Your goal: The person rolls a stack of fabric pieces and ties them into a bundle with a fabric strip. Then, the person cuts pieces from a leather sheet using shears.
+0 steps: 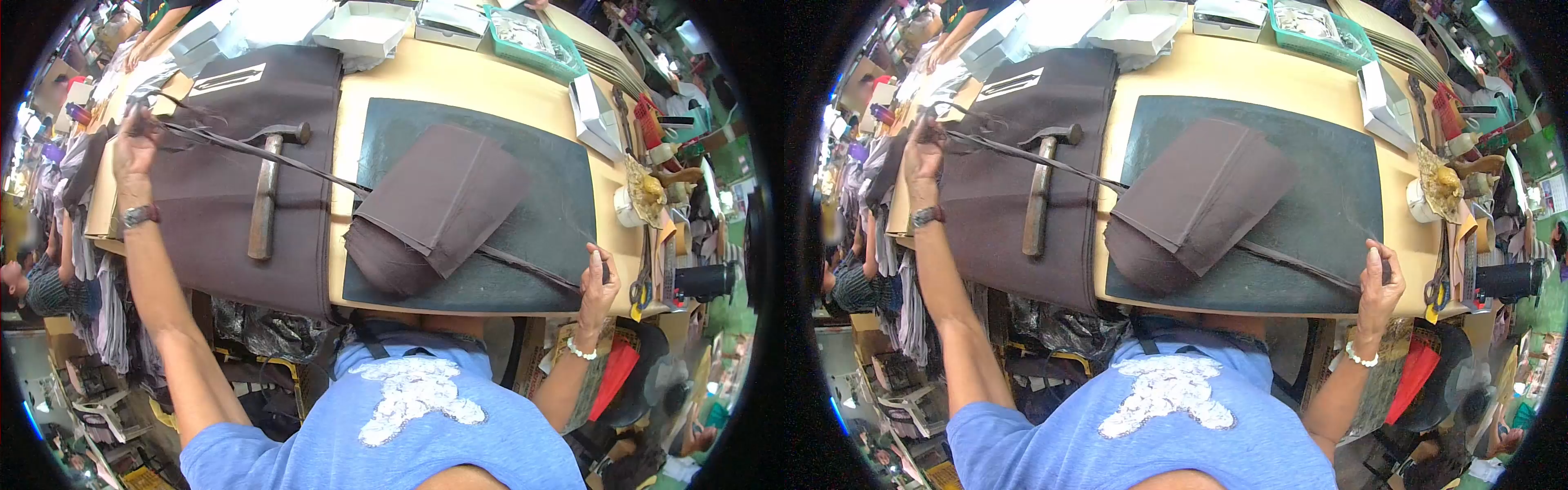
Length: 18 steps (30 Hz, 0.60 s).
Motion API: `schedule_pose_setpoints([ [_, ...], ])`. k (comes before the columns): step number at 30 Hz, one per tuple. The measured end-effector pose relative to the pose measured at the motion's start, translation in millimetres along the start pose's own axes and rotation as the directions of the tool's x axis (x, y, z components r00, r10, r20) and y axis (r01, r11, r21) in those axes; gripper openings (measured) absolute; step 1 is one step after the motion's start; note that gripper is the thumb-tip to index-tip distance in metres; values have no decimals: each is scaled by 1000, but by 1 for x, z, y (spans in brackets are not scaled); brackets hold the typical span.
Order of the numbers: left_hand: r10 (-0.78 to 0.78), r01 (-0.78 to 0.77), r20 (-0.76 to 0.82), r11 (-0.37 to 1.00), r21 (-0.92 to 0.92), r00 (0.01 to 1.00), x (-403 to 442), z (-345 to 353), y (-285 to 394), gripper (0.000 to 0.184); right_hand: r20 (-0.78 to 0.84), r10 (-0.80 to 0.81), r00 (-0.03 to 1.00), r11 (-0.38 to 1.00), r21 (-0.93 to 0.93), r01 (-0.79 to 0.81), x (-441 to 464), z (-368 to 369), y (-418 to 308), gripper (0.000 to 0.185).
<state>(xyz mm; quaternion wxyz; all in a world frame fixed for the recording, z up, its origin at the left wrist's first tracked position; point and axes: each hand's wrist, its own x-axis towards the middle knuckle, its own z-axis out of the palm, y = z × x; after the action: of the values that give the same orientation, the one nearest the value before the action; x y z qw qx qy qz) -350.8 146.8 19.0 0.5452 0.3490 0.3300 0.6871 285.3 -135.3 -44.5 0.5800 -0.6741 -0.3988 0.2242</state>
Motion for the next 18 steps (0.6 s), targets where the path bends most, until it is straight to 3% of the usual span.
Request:
schedule_pose_setpoints([
  [1, 84, -79, -101, 995, 53, 991, 11, -5, 12, 22, -4, -3, 1000, 1000, -26, 3, 0, 0, -1, 21],
  [3, -46, 77, -157, 978, 196, 987, 39, -45, 44, 21, -2, 3, 1000, 998, -69, -3, 0, -3, 1, 22],
  [5, -39, 143, -259, 906, 397, 965, 65, -88, 64, 21, -23, -4, 1000, 994, -105, 2, 2, -8, 5, 24],
  [7, -36, 192, -294, 831, 522, 955, 60, -85, 70, 21, -65, -22, 998, 991, -131, 14, 6, -15, 13, 26],
  [9, -29, 211, -295, 765, 609, 955, 58, -88, 85, 21, -133, -108, 985, 960, -270, 69, 13, -26, 22, 31],
  [12, 12, 192, -279, 696, 691, 960, 48, -79, 93, 20, -194, -228, 954, 802, -593, 71, 27, -53, 29, 33],
  [15, -91, 246, -247, 641, 727, 965, 40, -68, 98, 22, -172, -355, 919, 649, -753, 110, 38, -70, 35, 36],
  [17, -106, 307, -288, 340, 889, 952, 29, -53, 93, 32, -149, -410, 900, 604, -784, 145, 42, -65, 33, 39],
  [18, -108, 323, -306, 231, 918, 946, 2, -16, 87, 37, -255, -121, 959, 536, -830, -153, 40, -55, 16, 45],
])
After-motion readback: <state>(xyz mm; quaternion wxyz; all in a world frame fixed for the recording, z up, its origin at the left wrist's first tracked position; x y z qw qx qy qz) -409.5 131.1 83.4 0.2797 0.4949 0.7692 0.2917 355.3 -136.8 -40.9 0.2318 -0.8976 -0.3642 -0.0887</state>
